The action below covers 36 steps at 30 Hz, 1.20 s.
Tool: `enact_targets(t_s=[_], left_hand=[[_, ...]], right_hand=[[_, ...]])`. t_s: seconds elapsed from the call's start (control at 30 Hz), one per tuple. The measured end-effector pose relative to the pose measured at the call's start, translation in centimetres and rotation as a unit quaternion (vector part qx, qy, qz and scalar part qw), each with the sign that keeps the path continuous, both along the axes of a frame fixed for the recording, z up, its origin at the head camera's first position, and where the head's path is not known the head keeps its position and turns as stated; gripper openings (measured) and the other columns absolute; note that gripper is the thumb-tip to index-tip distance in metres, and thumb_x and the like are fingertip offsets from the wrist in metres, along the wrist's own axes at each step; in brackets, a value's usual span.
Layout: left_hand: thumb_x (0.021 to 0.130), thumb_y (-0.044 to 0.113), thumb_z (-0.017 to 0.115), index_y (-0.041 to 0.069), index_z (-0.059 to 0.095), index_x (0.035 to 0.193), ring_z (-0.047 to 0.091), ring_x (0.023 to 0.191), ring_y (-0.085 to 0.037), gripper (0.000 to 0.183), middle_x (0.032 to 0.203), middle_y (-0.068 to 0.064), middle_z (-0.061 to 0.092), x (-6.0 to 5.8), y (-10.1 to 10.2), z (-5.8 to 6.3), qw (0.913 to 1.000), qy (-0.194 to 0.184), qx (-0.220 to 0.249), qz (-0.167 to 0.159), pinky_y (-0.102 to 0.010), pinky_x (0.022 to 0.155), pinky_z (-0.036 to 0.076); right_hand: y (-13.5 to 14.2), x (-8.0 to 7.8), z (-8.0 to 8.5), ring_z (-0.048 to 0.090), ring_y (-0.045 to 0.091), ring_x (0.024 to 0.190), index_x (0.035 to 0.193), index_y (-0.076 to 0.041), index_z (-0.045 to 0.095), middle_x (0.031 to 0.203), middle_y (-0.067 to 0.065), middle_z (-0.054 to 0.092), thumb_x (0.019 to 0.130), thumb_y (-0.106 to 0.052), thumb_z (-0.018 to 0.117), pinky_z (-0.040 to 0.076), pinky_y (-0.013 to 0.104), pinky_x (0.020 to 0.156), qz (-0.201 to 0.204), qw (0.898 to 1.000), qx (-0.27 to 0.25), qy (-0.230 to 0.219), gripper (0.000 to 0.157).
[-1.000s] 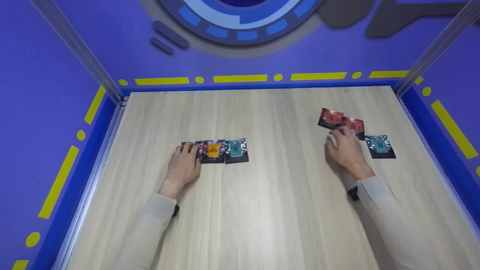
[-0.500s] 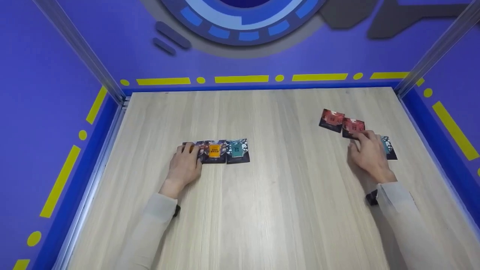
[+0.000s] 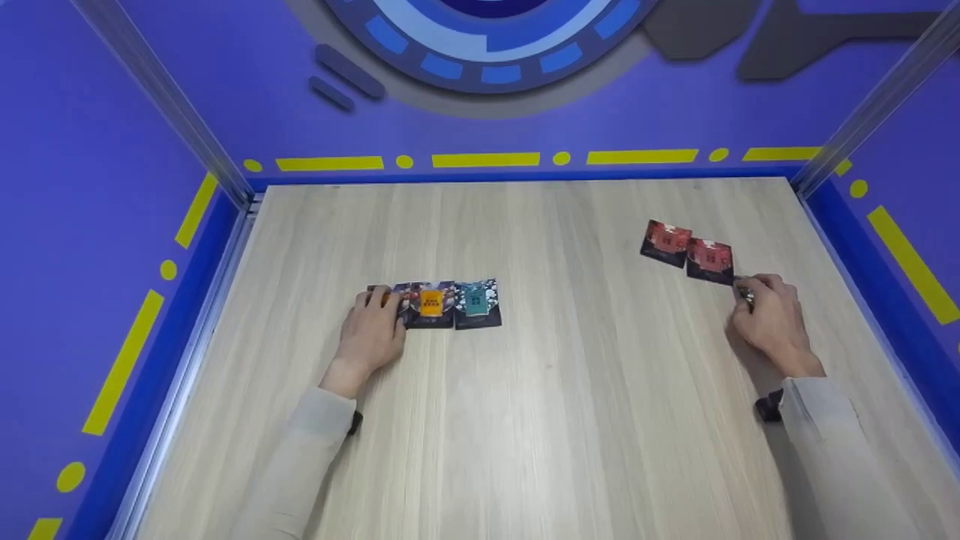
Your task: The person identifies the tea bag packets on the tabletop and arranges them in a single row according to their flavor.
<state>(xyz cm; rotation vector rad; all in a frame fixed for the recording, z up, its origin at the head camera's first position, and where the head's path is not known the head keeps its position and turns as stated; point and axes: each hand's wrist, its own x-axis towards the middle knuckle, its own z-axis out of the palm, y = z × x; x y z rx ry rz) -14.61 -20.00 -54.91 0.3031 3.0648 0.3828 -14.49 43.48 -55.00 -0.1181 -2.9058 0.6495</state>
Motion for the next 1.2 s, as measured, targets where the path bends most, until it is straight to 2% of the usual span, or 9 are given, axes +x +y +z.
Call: enact_targets(t_s=[0.3,0.67,0.93,1.2], left_hand=[[0.106,0.023,0.055,0.001,0.052,0.154,0.045,0.145,-0.05,0.052,0.157,-0.025,0.048,0.0,-0.1,-0.1,1.0,-0.002,0.002,0.001,-0.061,0.12,0.042],[0.106,0.024,0.055,0.001,0.052,0.154,0.044,0.145,-0.05,0.053,0.158,-0.025,0.047,0.1,-0.1,-0.1,1.0,-0.005,0.005,0.002,-0.062,0.12,0.041],[0.105,0.021,0.056,-0.001,0.053,0.153,0.045,0.143,-0.052,0.052,0.155,-0.026,0.048,0.1,-0.1,-0.1,0.9999,0.011,0.002,-0.007,-0.062,0.118,0.043],[0.106,0.022,0.055,0.001,0.052,0.154,0.044,0.145,-0.052,0.053,0.158,-0.026,0.047,0.0,-0.1,0.0,1.0,0.001,0.002,-0.005,-0.062,0.12,0.042]], right_hand=[[1.0,0.2,-0.1,0.043,0.063,0.129,0.138,0.013,0.06,0.148,0.04,0.046,0.093,-0.001,0.048,0.038,0.076,0.105,0.014,1.0,-0.003,-0.022,0.048],[2.0,0.0,0.1,0.038,0.064,0.135,0.14,0.016,0.055,0.151,0.041,0.041,0.092,0.001,0.047,0.034,0.079,0.109,-0.003,0.999,0.001,-0.053,0.051],[2.5,0.1,0.1,0.04,0.066,0.131,0.14,0.017,0.054,0.149,0.043,0.042,0.09,0.001,0.045,0.036,0.079,0.107,0.001,0.999,0.006,-0.054,0.053],[2.4,0.4,0.2,0.04,0.065,0.13,0.142,0.019,0.052,0.15,0.044,0.039,0.092,0.0,0.047,0.037,0.079,0.106,0.002,0.998,0.014,-0.064,0.053]])
